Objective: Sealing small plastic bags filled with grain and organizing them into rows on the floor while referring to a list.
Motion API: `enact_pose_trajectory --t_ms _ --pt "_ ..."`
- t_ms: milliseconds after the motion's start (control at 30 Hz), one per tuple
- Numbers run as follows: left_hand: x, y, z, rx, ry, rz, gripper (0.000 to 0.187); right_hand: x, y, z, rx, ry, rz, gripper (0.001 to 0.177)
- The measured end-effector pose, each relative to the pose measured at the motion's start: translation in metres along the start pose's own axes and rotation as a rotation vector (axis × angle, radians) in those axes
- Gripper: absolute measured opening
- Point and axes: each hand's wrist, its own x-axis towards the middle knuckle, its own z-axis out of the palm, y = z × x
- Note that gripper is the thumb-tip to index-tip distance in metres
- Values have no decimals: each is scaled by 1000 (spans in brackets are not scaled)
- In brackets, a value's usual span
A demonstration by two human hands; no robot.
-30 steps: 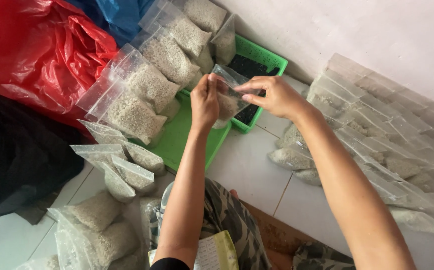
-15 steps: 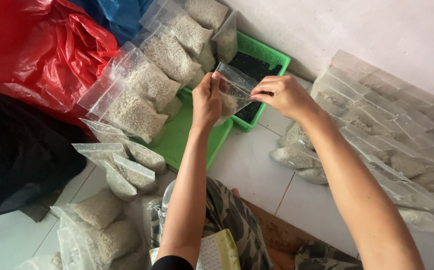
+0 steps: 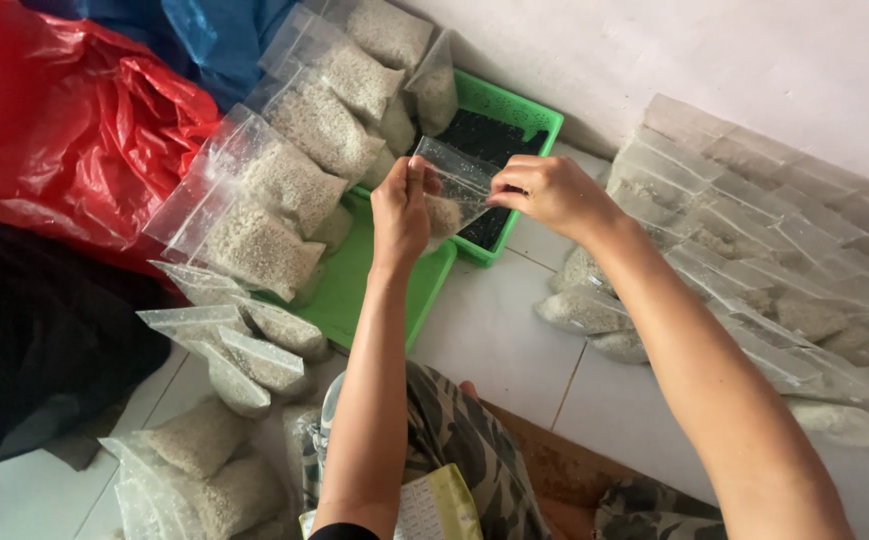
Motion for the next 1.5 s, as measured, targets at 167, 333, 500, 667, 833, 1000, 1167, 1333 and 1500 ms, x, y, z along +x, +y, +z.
enact_pose_trajectory --t_ms 167,333,500,667,833,1000,1167,1333,1500 --pt "-1 -3 3 15 -9 16 33 -1 4 2 -97 -67 -3 13" --pt "1 -4 4 39 -3 41 34 2 9 2 -43 -63 18 14" --pt "-2 2 5 45 -15 38 34 -2 14 9 107 -29 136 25" --pt "0 -4 8 124 -5 53 31 -8 30 19 497 46 325 34" --pt "0 -1 0 159 20 64 32 -11 43 14 416 154 321 23" --pt "-1 -1 2 167 9 69 31 -11 41 21 229 154 229 19" --pt "-2 0 8 168 16 74 30 -3 8 28 212 214 257 16" --pt "-3 -6 12 153 5 85 31 4 1 36 167 135 376 29" --pt "-3 -12 13 167 -6 66 27 8 2 43 41 343 256 26"
